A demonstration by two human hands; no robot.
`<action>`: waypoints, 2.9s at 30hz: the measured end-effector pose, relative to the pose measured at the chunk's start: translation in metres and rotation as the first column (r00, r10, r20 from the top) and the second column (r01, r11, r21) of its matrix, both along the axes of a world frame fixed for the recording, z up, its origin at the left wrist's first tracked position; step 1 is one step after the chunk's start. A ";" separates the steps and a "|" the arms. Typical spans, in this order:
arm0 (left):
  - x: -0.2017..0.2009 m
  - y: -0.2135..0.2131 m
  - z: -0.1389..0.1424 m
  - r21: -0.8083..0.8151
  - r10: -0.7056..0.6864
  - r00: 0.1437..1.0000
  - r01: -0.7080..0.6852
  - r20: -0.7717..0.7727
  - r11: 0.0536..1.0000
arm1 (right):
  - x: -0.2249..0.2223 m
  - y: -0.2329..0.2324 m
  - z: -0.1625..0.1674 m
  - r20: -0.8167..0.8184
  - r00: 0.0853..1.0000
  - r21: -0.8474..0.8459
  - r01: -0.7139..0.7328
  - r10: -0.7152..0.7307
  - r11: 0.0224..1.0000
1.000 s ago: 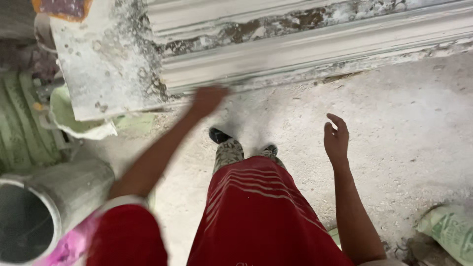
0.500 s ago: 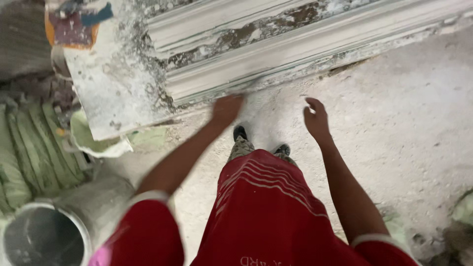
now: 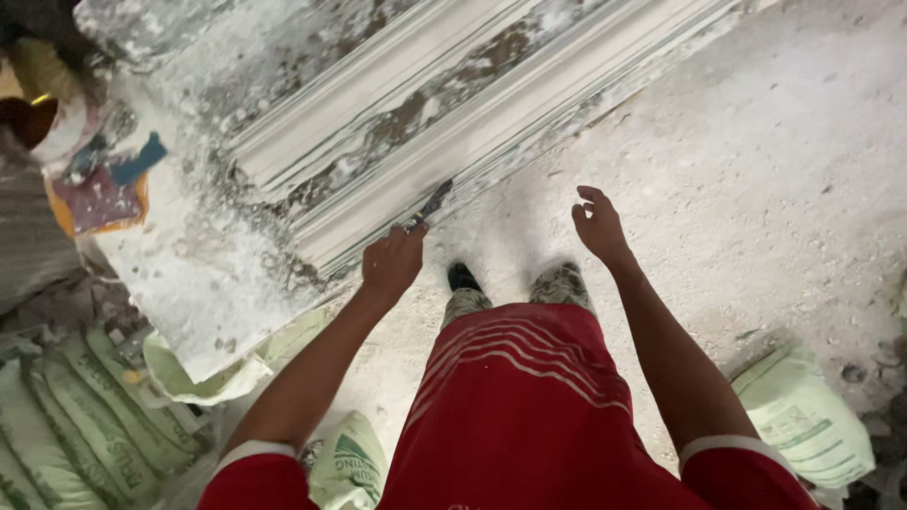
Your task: The person rinses a sponge at a water tap, then uses a small hand scraper to remove dried plaster residue from decorative cornice moldings laid on a work table, running the scraper along the profiles and brushing debris away by hand.
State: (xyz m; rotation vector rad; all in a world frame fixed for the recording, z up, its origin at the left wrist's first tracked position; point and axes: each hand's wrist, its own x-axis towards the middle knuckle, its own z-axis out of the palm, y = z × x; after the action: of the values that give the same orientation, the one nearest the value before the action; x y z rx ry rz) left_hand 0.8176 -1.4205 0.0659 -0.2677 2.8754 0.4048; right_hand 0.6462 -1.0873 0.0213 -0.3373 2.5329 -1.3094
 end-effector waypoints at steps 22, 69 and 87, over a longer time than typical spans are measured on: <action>-0.512 0.411 -0.003 -0.058 -0.055 0.932 0.037 -0.357 0.998 | -0.197 0.262 0.006 0.091 0.985 -0.033 0.153 -0.150 0.988; -0.943 0.715 -0.042 0.026 -0.061 0.988 0.066 -0.144 0.997 | -0.707 0.571 -0.014 0.078 0.978 0.070 0.191 -0.196 0.979; -1.206 0.910 -0.054 -0.012 -0.062 0.985 0.061 -0.160 0.998 | -1.032 0.872 -0.042 0.136 0.989 0.001 0.066 -0.066 0.998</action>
State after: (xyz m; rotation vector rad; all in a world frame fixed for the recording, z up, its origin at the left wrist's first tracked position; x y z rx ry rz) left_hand -0.3881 -0.5101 0.0117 -0.1537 3.0340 0.4230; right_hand -0.3858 -0.2157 -0.0203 -0.1602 2.4472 -1.3129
